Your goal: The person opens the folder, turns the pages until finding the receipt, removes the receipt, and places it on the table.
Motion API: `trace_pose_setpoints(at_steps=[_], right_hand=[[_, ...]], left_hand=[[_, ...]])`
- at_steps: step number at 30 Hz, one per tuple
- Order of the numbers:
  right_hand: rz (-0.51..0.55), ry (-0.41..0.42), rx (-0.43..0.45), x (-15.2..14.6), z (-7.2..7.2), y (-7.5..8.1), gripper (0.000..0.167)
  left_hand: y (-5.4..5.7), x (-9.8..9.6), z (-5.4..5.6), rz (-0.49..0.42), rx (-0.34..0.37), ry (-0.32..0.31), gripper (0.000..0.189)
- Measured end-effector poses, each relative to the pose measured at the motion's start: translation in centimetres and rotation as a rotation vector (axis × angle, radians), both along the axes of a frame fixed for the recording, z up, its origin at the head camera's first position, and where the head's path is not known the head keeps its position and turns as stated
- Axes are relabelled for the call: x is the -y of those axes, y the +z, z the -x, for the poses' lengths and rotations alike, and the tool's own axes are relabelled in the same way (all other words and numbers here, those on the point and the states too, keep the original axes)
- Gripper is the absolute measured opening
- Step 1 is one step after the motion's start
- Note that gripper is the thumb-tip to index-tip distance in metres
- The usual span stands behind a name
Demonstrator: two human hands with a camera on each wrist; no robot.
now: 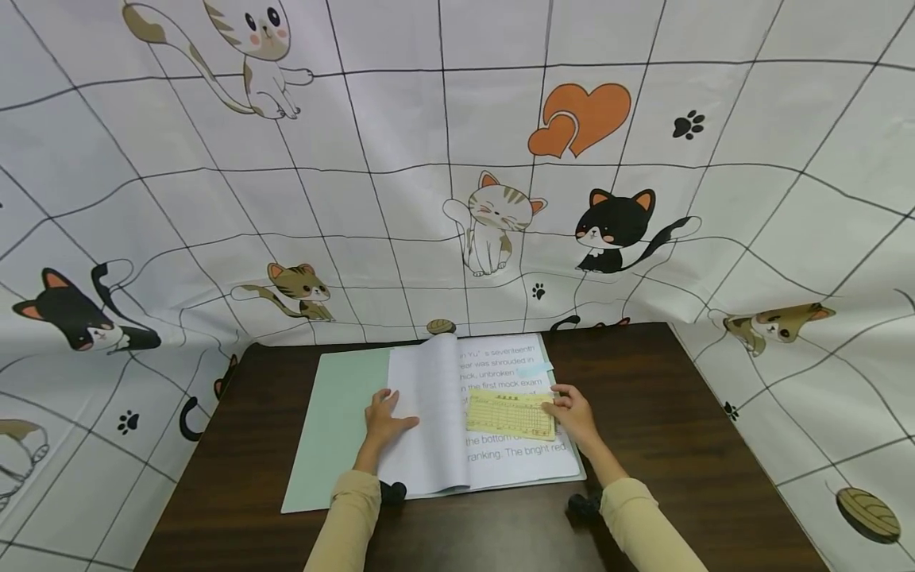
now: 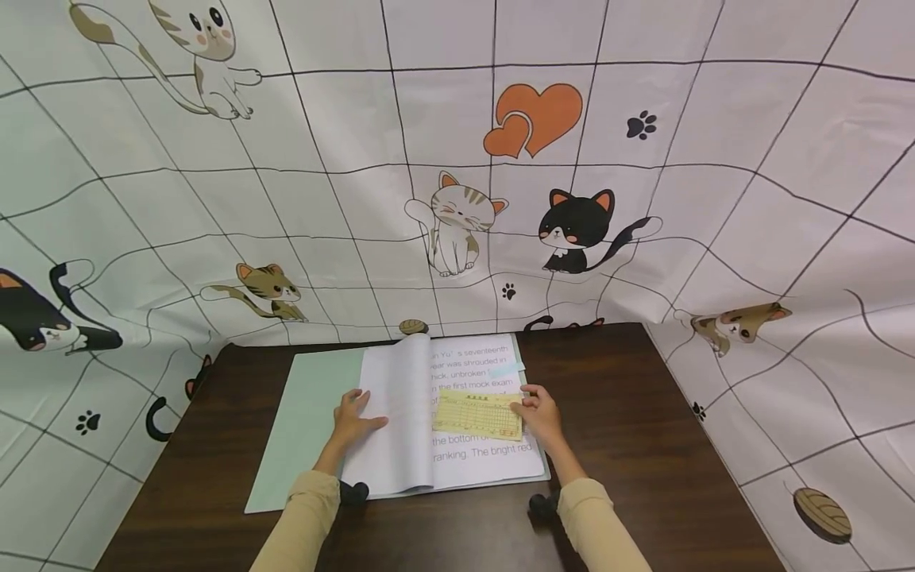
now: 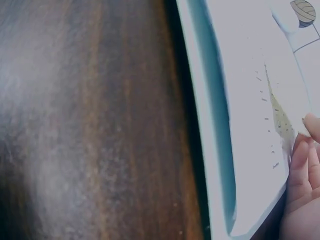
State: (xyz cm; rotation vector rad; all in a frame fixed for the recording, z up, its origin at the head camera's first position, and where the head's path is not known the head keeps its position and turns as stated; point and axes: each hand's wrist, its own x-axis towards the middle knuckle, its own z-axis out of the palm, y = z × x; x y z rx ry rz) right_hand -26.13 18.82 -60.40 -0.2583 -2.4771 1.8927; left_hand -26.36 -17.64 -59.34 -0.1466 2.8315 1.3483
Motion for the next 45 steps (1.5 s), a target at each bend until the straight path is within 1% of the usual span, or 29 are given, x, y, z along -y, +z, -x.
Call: trace_pose_setpoints(at_steps=[5, 10, 17, 22, 27, 32, 35, 40, 45], right_hand=[[0.089, -0.020, 0.021, -0.3, 0.1, 0.2, 0.042], [0.128, -0.029, 0.061, -0.8, 0.2, 0.4, 0.039], [0.078, -0.063, 0.090, -1.9, 0.3, 1.1, 0.037], [0.098, -0.073, 0.096, -3.0, 0.5, 1.5, 0.039], [0.085, -0.103, 0.102, -4.3, 1.1, 1.8, 0.040], [0.027, -0.157, 0.110, -5.7, 1.5, 2.0, 0.039], [-0.018, -0.183, 0.122, -6.6, 1.5, 1.9, 0.040], [-0.061, -0.197, 0.143, -7.8, 1.4, 2.0, 0.043], [-0.088, -0.208, 0.153, -8.5, 1.6, 2.1, 0.043]], left_hand=[[-0.1, -0.1, 0.1, 0.006, 0.009, -0.001, 0.079], [-0.3, 0.0, 0.1, 0.006, 0.012, -0.002, 0.079], [-0.3, 0.1, 0.1, 0.018, -0.002, -0.017, 0.079], [-0.5, 0.2, 0.2, 0.011, 0.002, -0.021, 0.079], [-0.5, 0.4, 0.2, 0.014, -0.003, -0.028, 0.079], [-0.3, 0.6, -0.1, 0.010, -0.003, -0.025, 0.079], [-0.2, 0.9, -0.4, 0.009, 0.001, -0.025, 0.079], [-0.2, 1.5, -0.6, 0.016, 0.000, -0.029, 0.079], [-0.3, 2.2, -0.5, 0.009, 0.000, -0.029, 0.079]])
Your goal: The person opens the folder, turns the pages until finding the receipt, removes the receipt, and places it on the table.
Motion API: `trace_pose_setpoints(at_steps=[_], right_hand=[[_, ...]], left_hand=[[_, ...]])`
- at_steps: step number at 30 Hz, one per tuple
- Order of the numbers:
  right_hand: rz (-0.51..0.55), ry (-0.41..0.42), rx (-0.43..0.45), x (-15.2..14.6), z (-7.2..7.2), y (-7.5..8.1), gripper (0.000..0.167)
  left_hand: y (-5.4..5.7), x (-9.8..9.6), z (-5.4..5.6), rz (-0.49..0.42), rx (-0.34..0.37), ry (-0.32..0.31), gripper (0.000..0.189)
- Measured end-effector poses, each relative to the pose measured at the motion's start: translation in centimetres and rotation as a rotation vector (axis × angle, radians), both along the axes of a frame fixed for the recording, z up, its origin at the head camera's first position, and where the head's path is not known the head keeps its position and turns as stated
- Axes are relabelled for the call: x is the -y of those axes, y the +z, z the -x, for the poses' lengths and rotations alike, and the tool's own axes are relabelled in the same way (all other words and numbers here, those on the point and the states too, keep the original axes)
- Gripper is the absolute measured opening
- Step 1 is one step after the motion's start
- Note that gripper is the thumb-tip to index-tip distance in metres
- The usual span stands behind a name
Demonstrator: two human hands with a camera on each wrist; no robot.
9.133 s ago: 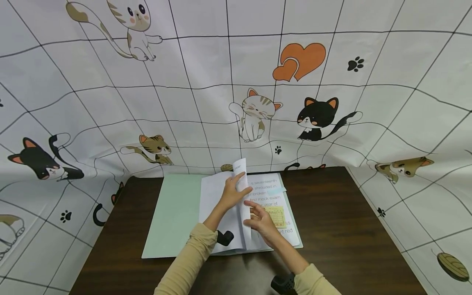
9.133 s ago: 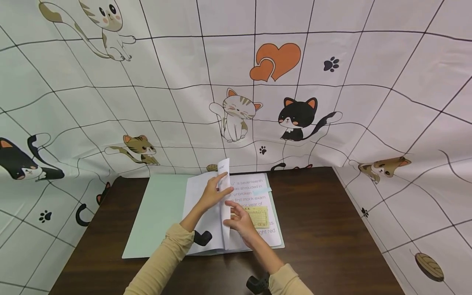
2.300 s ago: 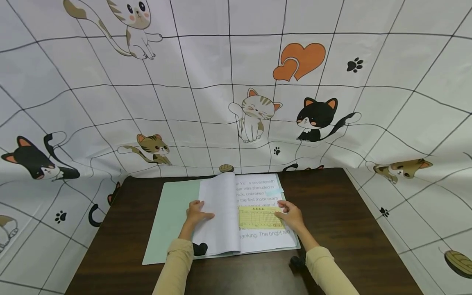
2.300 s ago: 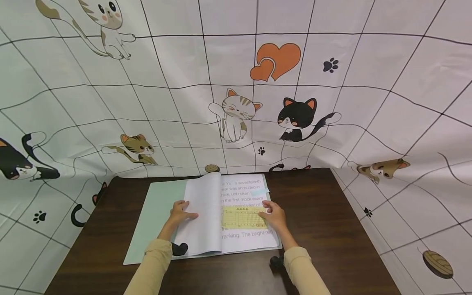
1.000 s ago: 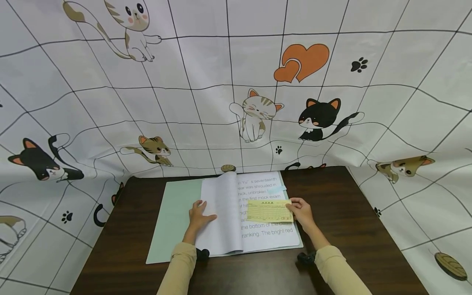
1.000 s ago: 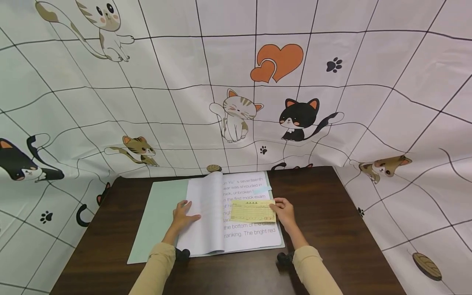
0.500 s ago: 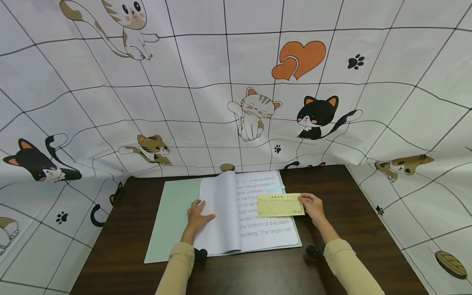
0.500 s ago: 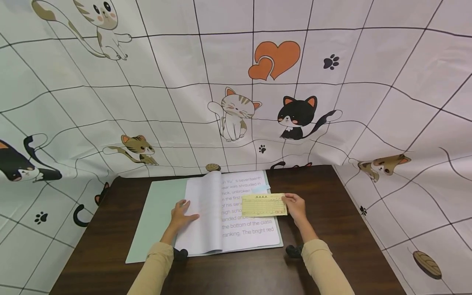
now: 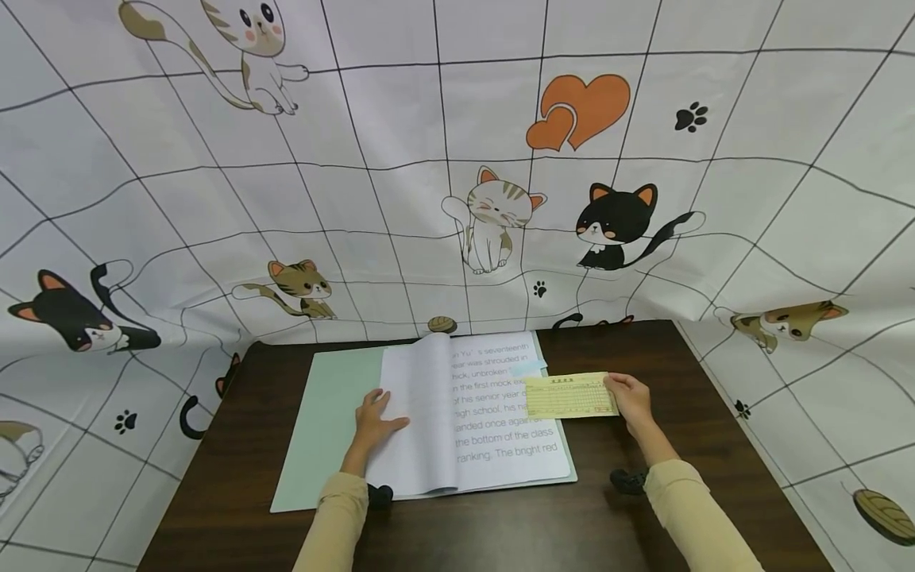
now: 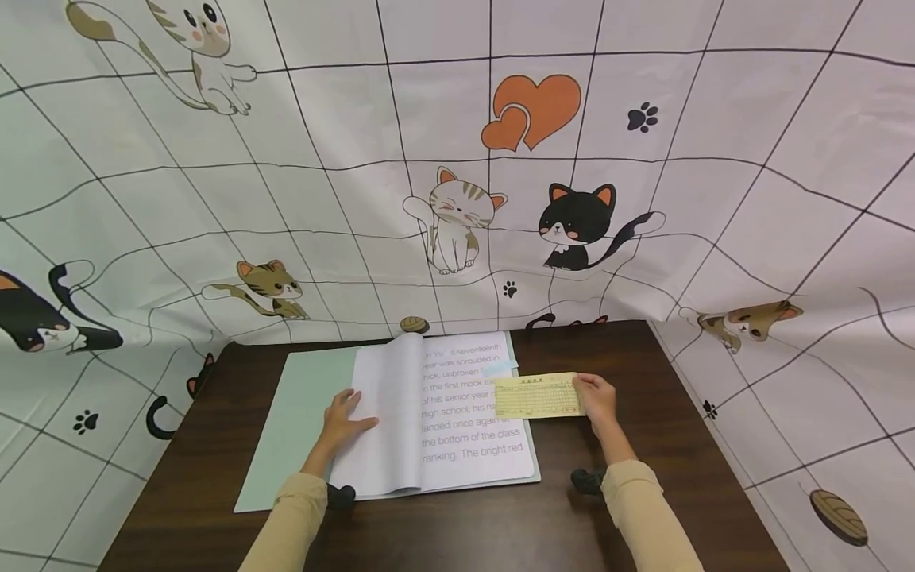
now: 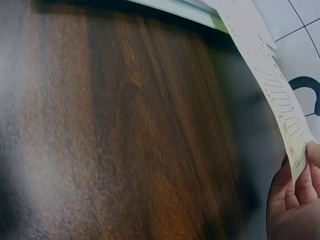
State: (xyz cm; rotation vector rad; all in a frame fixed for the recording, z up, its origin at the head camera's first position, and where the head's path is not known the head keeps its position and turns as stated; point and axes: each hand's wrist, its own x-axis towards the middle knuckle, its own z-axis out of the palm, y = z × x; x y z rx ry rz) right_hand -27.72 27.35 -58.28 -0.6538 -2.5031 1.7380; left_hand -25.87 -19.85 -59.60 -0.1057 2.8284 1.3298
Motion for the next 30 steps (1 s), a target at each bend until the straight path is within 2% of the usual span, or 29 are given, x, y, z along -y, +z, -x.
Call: trace_pose_setpoints(at_steps=[12, 16, 21, 30], right_hand=[[-0.010, -0.003, 0.002, -1.2, 0.6, 0.7, 0.044], [-0.016, -0.013, 0.014, -1.7, 0.7, 0.9, 0.045], [0.025, -0.026, 0.041, -2.0, 0.8, 0.8, 0.049], [0.046, -0.018, 0.040, -2.2, 1.4, 1.0, 0.049]], left_hand=[[-0.3, 1.3, 0.0, -0.003, -0.001, -0.006, 0.078], [-0.3, 1.6, 0.1, -0.012, 0.024, 0.004, 0.078], [0.1, 1.7, 0.1, -0.016, 0.046, 0.008, 0.078], [0.3, 2.2, 0.2, -0.033, 0.076, 0.016, 0.078]])
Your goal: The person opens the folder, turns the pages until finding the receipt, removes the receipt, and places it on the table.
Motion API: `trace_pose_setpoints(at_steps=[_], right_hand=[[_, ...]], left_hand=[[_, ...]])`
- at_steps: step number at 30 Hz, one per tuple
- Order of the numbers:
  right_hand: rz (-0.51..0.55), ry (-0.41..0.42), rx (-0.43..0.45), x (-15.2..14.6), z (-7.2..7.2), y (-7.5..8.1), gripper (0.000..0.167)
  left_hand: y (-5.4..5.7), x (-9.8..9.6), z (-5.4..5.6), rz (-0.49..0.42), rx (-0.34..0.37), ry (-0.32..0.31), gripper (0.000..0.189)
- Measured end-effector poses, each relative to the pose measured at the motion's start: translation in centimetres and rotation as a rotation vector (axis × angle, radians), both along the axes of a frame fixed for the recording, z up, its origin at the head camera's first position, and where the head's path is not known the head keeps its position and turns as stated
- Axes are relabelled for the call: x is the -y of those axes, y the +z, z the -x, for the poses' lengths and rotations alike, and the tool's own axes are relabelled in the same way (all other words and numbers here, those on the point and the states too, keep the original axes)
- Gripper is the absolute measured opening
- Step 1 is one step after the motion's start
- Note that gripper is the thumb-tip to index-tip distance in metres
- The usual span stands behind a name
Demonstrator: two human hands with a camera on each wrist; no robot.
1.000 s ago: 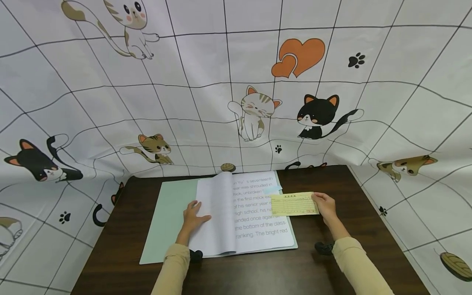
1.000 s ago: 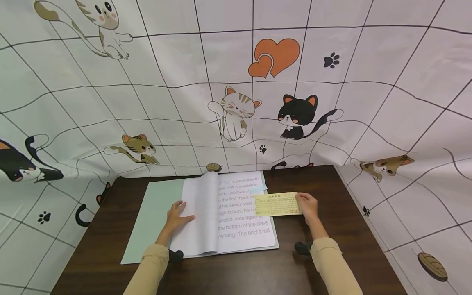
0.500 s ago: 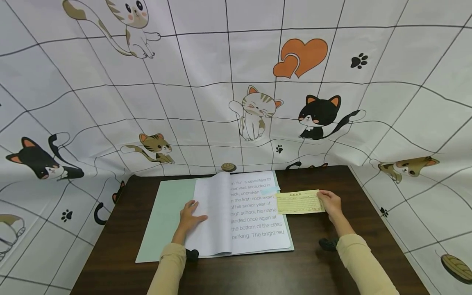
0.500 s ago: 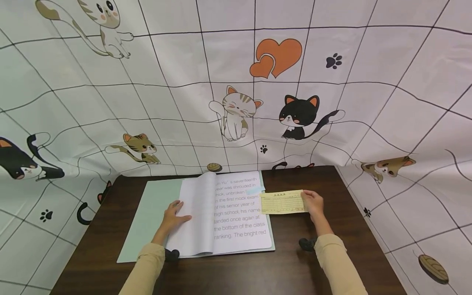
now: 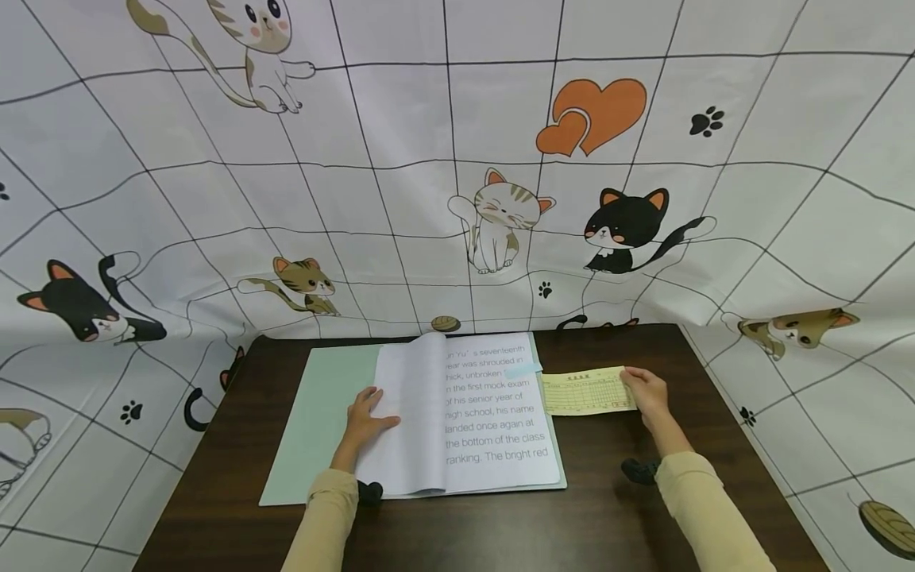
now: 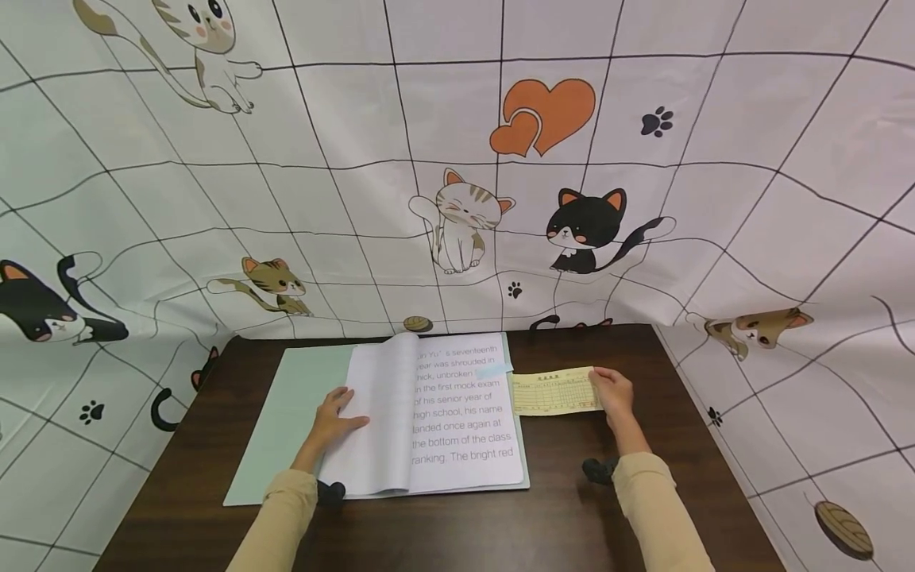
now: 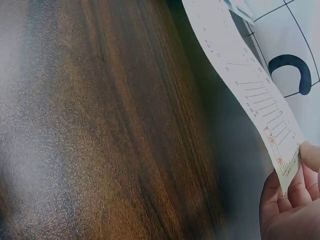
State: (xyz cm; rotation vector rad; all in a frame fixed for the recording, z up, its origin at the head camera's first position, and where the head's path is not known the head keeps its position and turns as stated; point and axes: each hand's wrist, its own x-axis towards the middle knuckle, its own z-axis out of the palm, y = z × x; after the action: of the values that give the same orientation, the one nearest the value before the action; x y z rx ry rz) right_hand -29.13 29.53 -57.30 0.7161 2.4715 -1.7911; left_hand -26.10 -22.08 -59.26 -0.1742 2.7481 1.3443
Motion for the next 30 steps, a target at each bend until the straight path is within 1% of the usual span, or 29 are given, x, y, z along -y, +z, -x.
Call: trace_pose_setpoints(at_steps=[3, 9, 12, 16, 19, 22, 25, 27, 30], right_hand=[[0.013, 0.001, 0.001, -0.4, 0.0, 0.0, 0.051], [0.038, -0.012, 0.047, -1.0, -1.1, -1.0, 0.054], [0.043, -0.016, 0.047, -1.1, -1.3, -1.2, 0.053], [0.034, -0.014, 0.027, -1.2, -1.3, -0.9, 0.054], [0.036, -0.035, 0.038, -1.3, -1.4, -0.5, 0.053], [0.095, -0.083, 0.040, -1.6, -1.5, -0.2, 0.050], [0.162, -0.120, 0.020, -1.9, -1.6, 0.2, 0.050], [0.184, -0.128, 0.007, -2.0, -1.7, 0.5, 0.051], [0.181, -0.118, 0.004, -2.2, -2.0, 0.8, 0.053]], left_hand=[[-0.1, -0.1, 0.0, -0.010, -0.002, -0.003, 0.077], [-0.1, -0.4, -0.2, -0.017, -0.008, -0.008, 0.077], [-0.1, -0.5, -0.3, -0.008, -0.015, -0.010, 0.077], [0.0, -0.6, -0.3, -0.006, -0.039, -0.007, 0.076], [-0.1, -0.9, -0.1, -0.010, -0.039, -0.009, 0.076], [-0.2, -1.1, 0.0, -0.012, -0.037, -0.014, 0.076], [-0.1, -1.3, 0.1, -0.020, -0.032, -0.020, 0.076], [-0.1, -1.3, 0.2, -0.028, -0.032, -0.024, 0.076], [-0.1, -1.3, 0.3, -0.027, -0.023, -0.025, 0.077]])
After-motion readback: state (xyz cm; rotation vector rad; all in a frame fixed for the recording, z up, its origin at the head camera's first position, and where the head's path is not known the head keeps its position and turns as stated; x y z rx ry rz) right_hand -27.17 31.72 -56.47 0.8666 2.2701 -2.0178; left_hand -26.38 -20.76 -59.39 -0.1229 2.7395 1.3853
